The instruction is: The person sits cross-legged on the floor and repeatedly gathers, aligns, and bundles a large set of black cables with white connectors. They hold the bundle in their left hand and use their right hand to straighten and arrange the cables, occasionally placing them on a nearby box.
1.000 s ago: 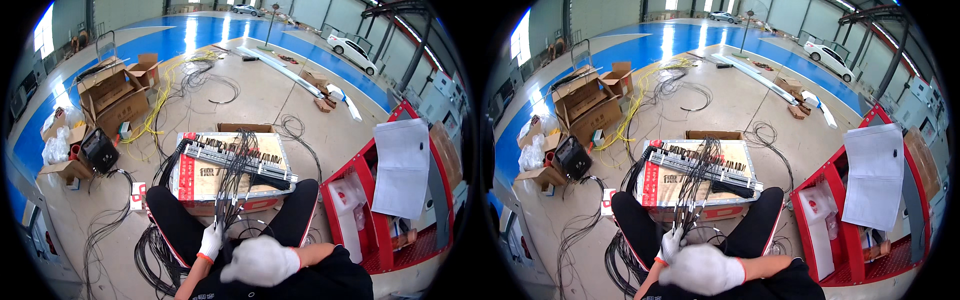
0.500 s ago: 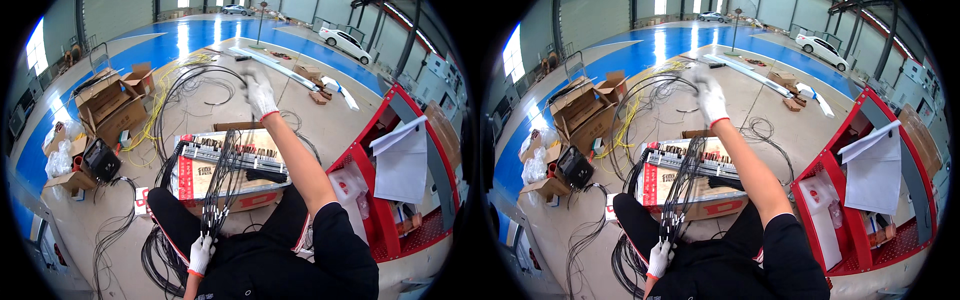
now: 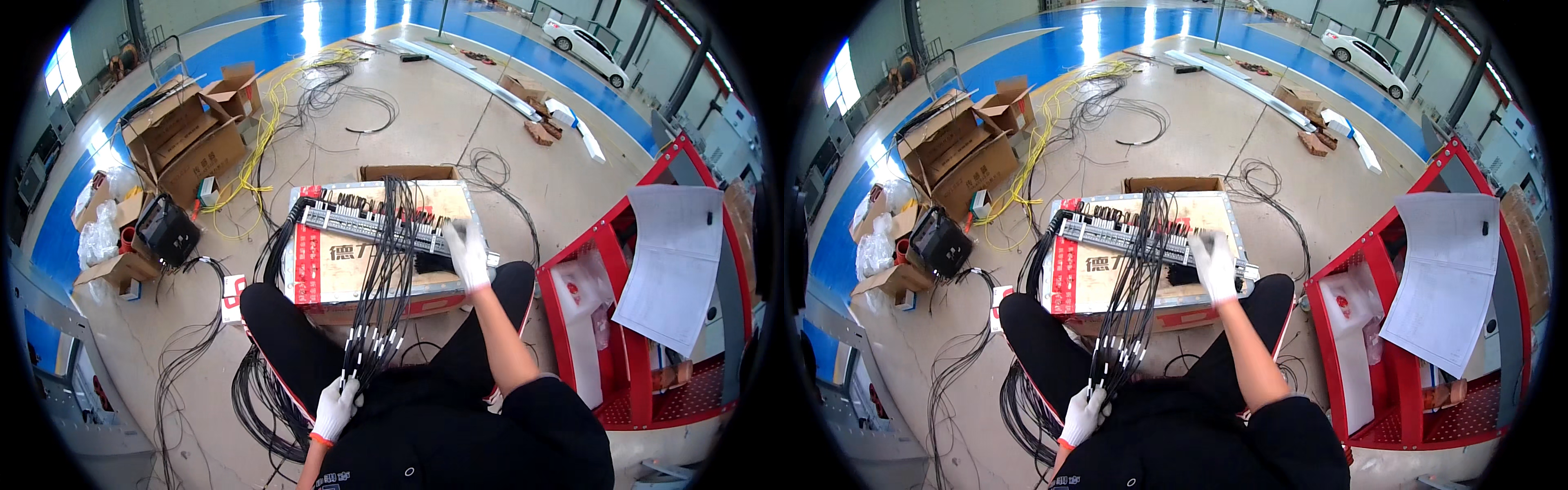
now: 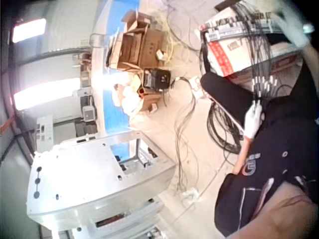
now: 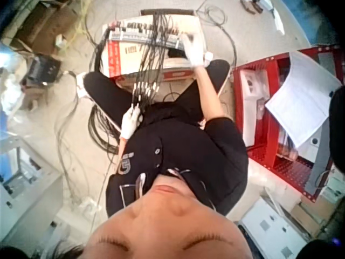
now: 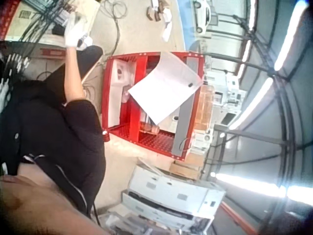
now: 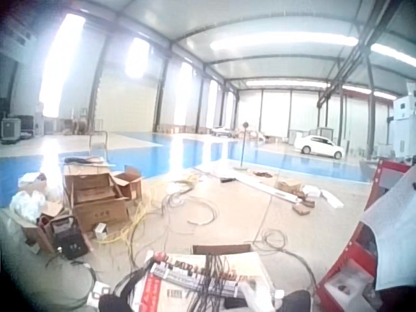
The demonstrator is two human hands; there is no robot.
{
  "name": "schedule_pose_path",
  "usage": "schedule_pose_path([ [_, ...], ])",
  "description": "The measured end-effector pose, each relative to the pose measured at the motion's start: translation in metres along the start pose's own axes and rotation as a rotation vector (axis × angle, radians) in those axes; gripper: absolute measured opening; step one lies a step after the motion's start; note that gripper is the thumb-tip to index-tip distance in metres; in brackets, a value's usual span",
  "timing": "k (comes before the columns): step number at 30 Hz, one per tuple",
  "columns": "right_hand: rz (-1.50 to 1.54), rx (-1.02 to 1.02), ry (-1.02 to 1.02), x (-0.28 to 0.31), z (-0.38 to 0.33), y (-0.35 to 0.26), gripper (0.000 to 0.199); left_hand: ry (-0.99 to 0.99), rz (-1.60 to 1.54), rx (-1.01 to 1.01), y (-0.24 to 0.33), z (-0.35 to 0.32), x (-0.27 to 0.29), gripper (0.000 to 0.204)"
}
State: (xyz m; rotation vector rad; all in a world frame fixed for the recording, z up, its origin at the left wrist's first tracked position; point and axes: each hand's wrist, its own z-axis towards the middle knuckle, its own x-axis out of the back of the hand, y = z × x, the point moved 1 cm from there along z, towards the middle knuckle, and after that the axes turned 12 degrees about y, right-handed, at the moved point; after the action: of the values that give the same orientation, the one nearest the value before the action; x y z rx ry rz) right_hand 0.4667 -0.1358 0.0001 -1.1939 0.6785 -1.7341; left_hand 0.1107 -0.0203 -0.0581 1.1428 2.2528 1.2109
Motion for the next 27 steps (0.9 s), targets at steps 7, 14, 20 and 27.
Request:
schedule_pose_path([
  [7,0.494,-0.578,-0.611,-0.006,-0.130,0.015,0.026,0.001,0.227,-0.122,-0.006,0.011,-0.015,0.030],
  [14,0.775,-0.752,-0.560,-0.012,-0.123,-0.008,0.014,0.097,0.004,-0.040,0.005,0.003,-0.015,0.032],
  [20,1.109,-0.596,-0.550,0.015,-0.129,-0.039,0.009,0.176,-0.255,0.051,0.008,0.006,-0.008,0.037],
  [27,1.010,-1.065,-0.624,-0.006,-0.114,-0.022,0.011,0.038,-0.011,-0.045,0.013,-0.001,-0.012,0.032],
])
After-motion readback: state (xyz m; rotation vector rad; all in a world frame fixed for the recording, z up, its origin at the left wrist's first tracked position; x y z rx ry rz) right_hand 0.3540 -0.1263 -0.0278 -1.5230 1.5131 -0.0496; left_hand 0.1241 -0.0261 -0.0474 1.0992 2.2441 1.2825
